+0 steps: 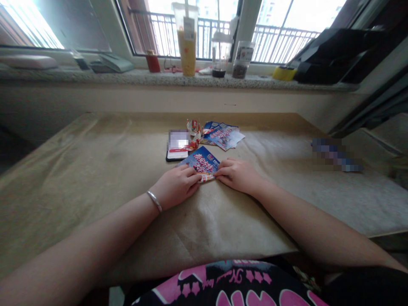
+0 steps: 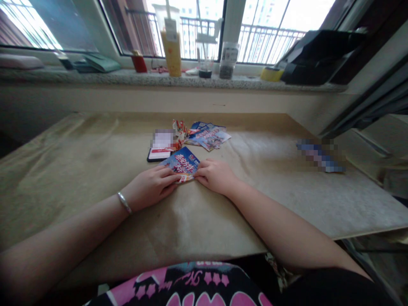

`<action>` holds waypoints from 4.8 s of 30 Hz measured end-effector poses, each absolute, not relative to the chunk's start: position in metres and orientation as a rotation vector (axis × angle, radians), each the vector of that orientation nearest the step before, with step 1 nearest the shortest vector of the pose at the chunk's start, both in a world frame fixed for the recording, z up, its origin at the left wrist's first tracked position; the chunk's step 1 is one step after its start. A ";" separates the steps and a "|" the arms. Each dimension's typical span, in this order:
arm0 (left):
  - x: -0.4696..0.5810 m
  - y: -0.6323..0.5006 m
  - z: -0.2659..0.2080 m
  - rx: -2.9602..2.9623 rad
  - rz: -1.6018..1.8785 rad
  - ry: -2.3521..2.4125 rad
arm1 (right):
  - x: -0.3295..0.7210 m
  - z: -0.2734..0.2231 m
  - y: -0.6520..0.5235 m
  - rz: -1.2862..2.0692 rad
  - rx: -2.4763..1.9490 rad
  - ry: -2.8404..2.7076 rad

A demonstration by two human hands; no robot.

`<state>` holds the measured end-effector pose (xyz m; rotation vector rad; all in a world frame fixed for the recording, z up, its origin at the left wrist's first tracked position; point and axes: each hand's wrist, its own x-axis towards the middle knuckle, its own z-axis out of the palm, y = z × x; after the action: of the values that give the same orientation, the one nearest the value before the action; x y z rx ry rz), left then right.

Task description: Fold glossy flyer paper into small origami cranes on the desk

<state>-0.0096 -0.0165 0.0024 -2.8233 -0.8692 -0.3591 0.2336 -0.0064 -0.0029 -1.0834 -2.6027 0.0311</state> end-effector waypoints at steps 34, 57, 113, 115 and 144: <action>-0.004 -0.017 0.001 -2.817 -0.257 -0.792 | 0.237 0.005 -0.007 -0.046 -0.993 -2.725; -0.004 -0.019 0.005 -2.828 -0.243 -0.763 | 0.232 0.001 -0.005 -0.146 -0.719 -2.783; -0.005 -0.017 0.003 -2.834 -0.253 -0.744 | 0.272 0.026 0.002 0.014 -1.220 -2.843; -0.005 -0.017 0.003 -2.830 -0.254 -0.741 | 0.273 0.027 0.002 0.021 -1.227 -2.844; -0.007 -0.013 -0.001 -2.872 -0.324 -0.788 | 0.241 -0.004 -0.001 0.173 -0.751 -2.701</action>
<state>-0.0071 -0.0130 -0.0010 -2.8723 -0.7876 -0.3241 0.2409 -0.0012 -0.0035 -0.7511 -2.7011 0.1733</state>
